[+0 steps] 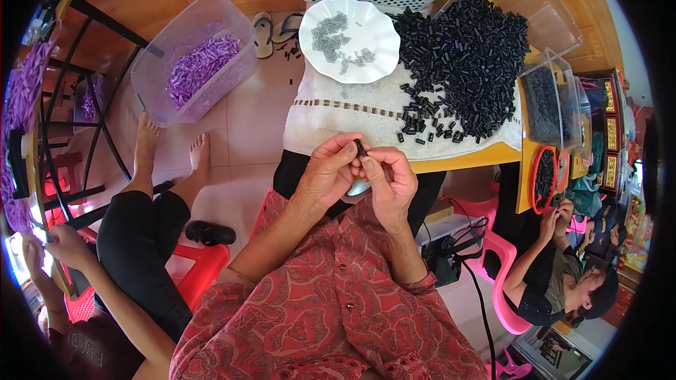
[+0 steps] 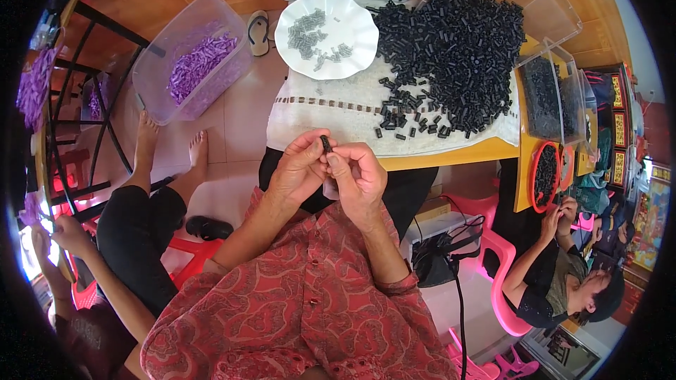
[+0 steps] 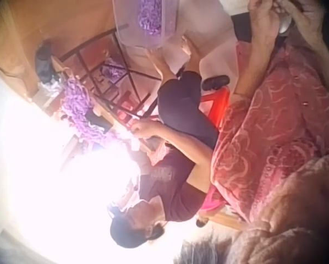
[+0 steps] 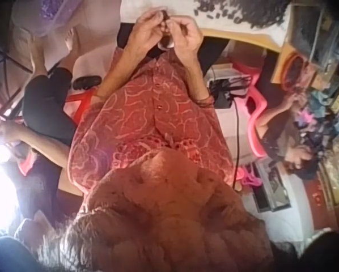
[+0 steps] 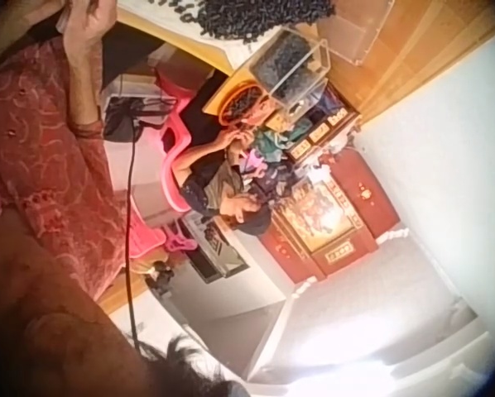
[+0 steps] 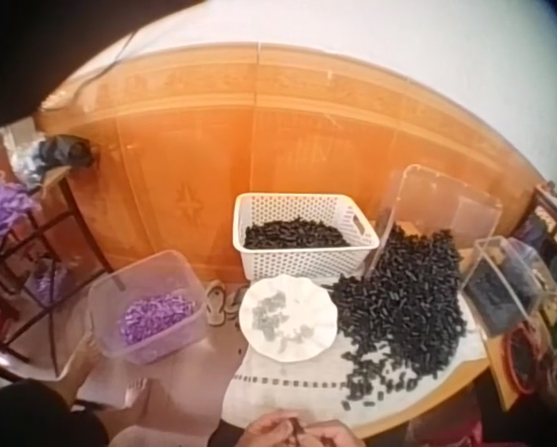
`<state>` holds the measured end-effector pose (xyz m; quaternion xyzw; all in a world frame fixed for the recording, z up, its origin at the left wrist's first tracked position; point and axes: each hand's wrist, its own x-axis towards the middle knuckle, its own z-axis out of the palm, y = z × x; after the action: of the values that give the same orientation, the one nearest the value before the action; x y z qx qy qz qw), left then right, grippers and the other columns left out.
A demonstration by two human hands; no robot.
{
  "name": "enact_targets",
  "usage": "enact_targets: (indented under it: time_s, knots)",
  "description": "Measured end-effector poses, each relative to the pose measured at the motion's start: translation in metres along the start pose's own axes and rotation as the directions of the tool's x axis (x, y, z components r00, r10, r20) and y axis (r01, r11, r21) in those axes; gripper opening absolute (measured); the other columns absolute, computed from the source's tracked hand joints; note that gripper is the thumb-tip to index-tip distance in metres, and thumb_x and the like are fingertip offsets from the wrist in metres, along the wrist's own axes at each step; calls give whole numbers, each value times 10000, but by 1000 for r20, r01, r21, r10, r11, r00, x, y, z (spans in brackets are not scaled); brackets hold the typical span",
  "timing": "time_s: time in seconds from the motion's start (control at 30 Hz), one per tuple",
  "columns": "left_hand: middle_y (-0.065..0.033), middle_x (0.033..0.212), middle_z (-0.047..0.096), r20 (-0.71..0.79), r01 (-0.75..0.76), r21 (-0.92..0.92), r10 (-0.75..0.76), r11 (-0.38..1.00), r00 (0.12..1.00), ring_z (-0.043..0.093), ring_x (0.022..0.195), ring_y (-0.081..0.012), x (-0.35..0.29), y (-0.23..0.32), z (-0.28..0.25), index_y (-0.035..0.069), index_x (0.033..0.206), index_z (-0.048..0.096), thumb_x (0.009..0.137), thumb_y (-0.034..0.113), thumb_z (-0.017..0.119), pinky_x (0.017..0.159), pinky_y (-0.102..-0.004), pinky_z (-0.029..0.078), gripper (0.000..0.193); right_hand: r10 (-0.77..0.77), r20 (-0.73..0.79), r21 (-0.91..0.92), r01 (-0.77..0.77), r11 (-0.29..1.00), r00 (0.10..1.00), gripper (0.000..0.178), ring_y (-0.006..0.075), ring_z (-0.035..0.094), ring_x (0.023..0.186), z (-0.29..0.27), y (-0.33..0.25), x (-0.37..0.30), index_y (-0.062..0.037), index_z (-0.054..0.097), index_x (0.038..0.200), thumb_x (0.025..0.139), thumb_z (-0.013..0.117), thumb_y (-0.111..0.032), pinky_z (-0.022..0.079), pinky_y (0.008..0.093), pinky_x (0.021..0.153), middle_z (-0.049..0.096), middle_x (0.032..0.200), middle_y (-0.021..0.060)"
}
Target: The recorder is assembling small black plastic components by inserting small silver metal parts into them.
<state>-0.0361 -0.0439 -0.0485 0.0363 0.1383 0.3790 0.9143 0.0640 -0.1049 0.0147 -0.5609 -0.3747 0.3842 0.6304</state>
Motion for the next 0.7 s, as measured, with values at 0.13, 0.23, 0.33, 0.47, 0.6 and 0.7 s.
enact_targets:
  time_s: [0.13, 0.23, 0.33, 0.47, 0.6, 0.7]
  knots:
    - [-112, 974, 652, -34, 36, -39, -37, 999, 999, 597, 740, -131, 0, 0, 2, 14, 1128, 619, 912, 87, 600, 674, -270, 514, 229, 74, -18, 45, -73, 996, 997, 86, 91, 620, 771, 0, -1, 0, 41, 555, 986, 922, 571, -15, 529, 224, 713, 648, 882, 78]
    - [-105, 970, 651, -35, 35, -39, -36, 999, 999, 595, 743, -129, 0, 1, 2, 17, 1129, 619, 913, 95, 600, 674, -269, 512, 230, 71, -16, 41, -70, 997, 997, 84, 91, 621, 775, 0, 0, 0, 40, 552, 986, 922, 566, -13, 529, 225, 715, 649, 888, 80]
    - [-103, 970, 650, -37, 35, -33, -37, 999, 999, 594, 741, -128, 0, 1, 3, 18, 1127, 620, 914, 95, 600, 672, -267, 511, 228, 71, -15, 48, -70, 996, 997, 78, 90, 618, 773, 0, 0, 1, 38, 554, 981, 921, 567, -10, 529, 225, 713, 647, 881, 77]
    - [-104, 977, 649, -32, 38, -11, -39, 999, 999, 593, 737, -128, 0, 2, 4, 19, 1128, 620, 914, 88, 597, 666, -259, 510, 226, 23, -13, 51, -22, 998, 1000, 71, 89, 613, 760, 1, 1, 1, 36, 556, 972, 914, 575, -1, 525, 222, 701, 640, 860, 70]
    - [-109, 987, 649, -34, 32, 6, -32, 999, 999, 594, 736, -128, 0, 1, 1, 18, 1131, 618, 912, 76, 596, 665, -253, 509, 228, 40, -18, 21, -40, 999, 999, 58, 86, 611, 746, 0, -1, 1, 31, 558, 951, 907, 585, 4, 522, 217, 679, 638, 837, 66]
    - [-108, 1007, 663, 40, 16, 32, -18, 999, 999, 641, 819, -152, -1, 2, 1, 41, 1137, 616, 921, 99, 588, 704, -284, 539, 226, 18, -41, -13, -19, 1000, 999, 48, 78, 602, 728, 0, -1, 1, 28, 560, 942, 905, 585, 8, 513, 208, 656, 639, 822, 66]
